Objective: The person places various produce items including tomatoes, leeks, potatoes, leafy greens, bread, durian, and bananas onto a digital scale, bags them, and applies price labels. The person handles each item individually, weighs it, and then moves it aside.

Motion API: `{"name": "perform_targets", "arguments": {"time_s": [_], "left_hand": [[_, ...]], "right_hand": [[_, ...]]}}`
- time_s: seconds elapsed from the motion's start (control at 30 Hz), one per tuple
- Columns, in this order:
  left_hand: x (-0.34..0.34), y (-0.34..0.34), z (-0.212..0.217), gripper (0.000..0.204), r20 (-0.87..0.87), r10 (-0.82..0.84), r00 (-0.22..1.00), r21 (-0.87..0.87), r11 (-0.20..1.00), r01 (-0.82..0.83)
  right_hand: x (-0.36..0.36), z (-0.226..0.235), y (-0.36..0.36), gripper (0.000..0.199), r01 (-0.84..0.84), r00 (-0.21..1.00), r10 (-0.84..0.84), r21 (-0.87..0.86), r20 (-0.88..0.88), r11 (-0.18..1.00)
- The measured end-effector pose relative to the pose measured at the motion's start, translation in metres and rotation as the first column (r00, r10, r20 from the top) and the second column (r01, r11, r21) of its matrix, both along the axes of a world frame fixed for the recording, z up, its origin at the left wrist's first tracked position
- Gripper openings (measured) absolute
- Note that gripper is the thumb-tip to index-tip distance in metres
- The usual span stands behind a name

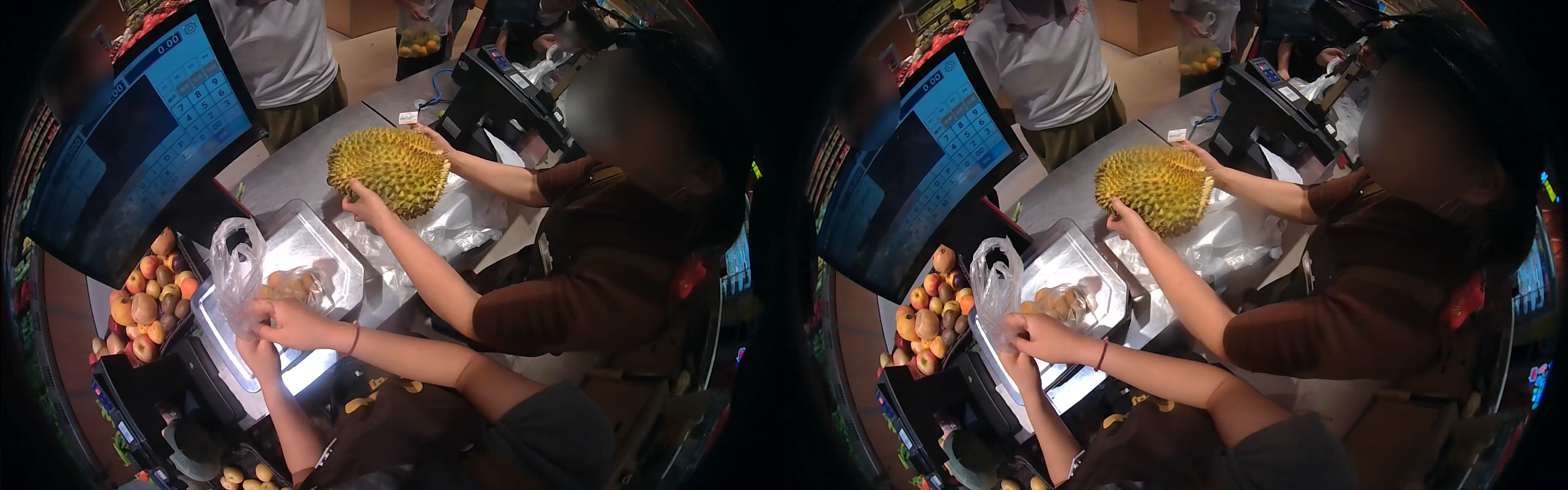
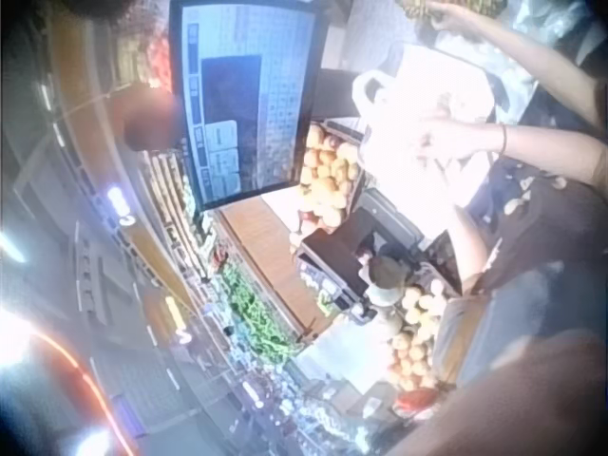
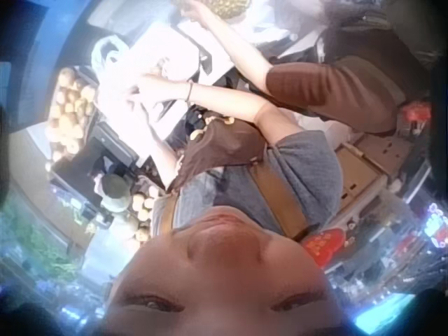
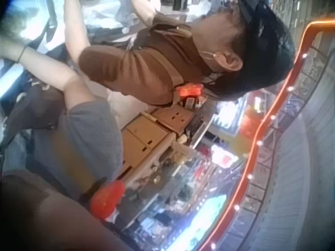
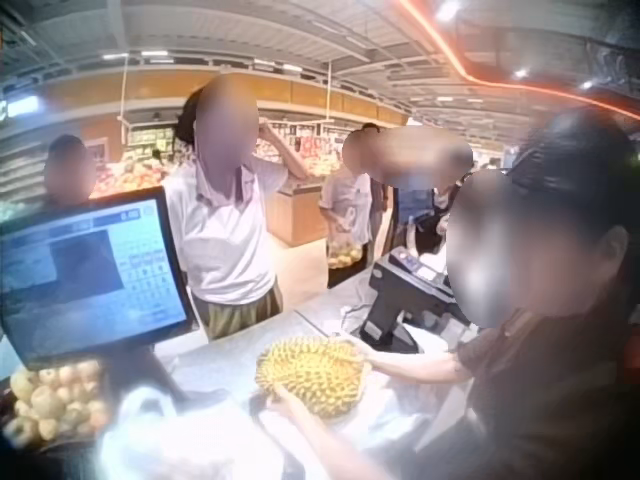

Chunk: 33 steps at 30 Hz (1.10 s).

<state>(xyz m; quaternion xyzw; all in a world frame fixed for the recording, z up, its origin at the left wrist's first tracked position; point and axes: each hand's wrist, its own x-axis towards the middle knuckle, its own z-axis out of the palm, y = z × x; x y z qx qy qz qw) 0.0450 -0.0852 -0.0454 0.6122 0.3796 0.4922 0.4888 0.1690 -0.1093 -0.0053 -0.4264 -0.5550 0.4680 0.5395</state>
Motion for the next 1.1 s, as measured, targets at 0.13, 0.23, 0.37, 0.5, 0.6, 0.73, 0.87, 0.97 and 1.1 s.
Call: {"name": "perform_targets", "arguments": {"time_s": [0.13,0.23,0.37,0.5,0.6,0.73,0.87,0.97,1.1], "left_hand": [[-0.004,-0.001,-0.002,0.017,-0.03,-0.024,0.999,0.006,1.0,0.024],[0.001,-0.007,0.007,0.017,-0.042,-0.018,0.999,-0.026,1.0,0.017],[0.001,-0.01,0.005,0.017,-0.057,0.004,0.998,-0.02,1.0,-0.005],[-0.002,-0.01,0.005,0.017,-0.097,0.008,0.995,-0.002,1.0,-0.008],[-0.007,-0.009,0.002,0.016,-0.173,0.029,0.984,0.017,0.999,-0.027],[-0.009,-0.01,-0.003,0.015,-0.117,0.0,0.993,-0.008,1.0,0.0],[-0.006,-0.01,-0.001,0.013,-0.073,0.023,0.997,-0.033,0.999,-0.025],[-0.002,-0.013,0.016,0.013,-0.049,0.003,0.999,0.013,1.0,-0.002],[-0.007,-0.006,0.014,0.011,0.021,-0.057,0.998,0.055,0.997,0.056]], "right_hand": [[0.0,0.0,-0.003,0.032,-0.005,1.0,0.005,0.014,-0.009,1.0],[0.0,-0.002,-0.006,0.032,-0.027,1.0,0.026,-0.018,-0.015,0.999],[0.0,-0.005,-0.008,0.032,-0.034,0.999,0.034,-0.033,-0.012,0.999],[-0.001,-0.001,-0.01,0.029,-0.046,0.998,0.045,-0.04,-0.034,0.998],[0.003,0.005,-0.011,0.024,-0.097,0.995,0.096,-0.13,-0.014,0.987],[0.002,0.004,-0.012,0.024,-0.109,0.994,0.108,-0.137,-0.014,0.985],[0.003,0.009,-0.011,0.025,-0.111,0.994,0.11,-0.125,-0.016,0.986],[0.002,0.016,-0.01,0.025,-0.11,0.994,0.108,-0.073,-0.025,0.991],[-0.001,0.02,-0.007,0.025,-0.117,0.992,0.115,-0.046,-0.048,0.992]]}}
